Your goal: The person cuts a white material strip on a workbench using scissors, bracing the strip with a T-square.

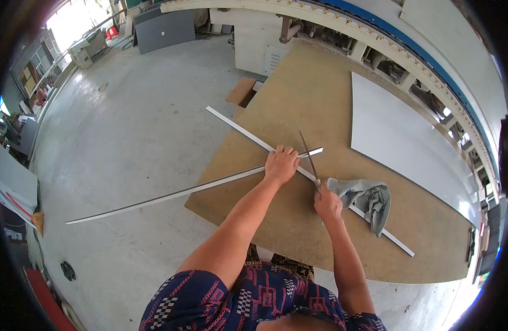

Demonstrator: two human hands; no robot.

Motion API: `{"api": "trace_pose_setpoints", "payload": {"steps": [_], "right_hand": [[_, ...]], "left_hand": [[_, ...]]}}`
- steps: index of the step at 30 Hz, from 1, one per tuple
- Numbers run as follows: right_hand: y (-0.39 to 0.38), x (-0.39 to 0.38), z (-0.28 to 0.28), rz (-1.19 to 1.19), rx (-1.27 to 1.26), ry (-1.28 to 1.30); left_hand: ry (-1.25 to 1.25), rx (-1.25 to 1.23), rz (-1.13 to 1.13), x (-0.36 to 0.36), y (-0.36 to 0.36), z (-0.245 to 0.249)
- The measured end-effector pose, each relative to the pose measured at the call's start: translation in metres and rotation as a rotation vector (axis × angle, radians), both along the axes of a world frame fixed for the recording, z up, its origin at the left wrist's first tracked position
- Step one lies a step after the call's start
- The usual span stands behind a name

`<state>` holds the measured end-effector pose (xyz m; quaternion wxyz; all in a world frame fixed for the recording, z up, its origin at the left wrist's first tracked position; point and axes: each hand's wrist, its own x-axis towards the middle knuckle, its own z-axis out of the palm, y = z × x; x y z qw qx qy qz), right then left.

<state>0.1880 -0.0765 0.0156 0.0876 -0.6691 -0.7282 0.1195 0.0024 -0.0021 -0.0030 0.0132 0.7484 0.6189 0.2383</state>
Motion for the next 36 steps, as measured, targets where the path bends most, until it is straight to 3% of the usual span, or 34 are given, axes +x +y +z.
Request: {"api": "trace_pose_setpoints", "payload": {"steps": [2,5,11,21,30,36], "right_hand": [[-0.02,0.007,0.007,-0.061,-0.082,0.003],[-0.023,0.009,0.011,-0.012,-0.007,-0.023],[0.041,-0.018,0.003,0.023,0.029,-0.02],[-0.019,0.006,0.008,-0.037,-0.069,-0.046],[0.044,-0.021,0.011,0.031,0.016,-0.003],[-0.011,0.006,0.007,-0.012,-0.05,-0.009]], "left_hand": [[0.012,0.016,0.008,0.001,0.002,-0.003],[0.001,0.0,0.001,0.001,0.002,-0.002],[0.022,-0.008,0.001,0.002,-0.001,0.003],[0.035,-0.01,-0.006,0.001,0.002,-0.003],[0.04,0.005,0.001,0.0,0.0,0.003],[0.018,0.016,-0.005,-0.001,0.002,-0.003]]}}
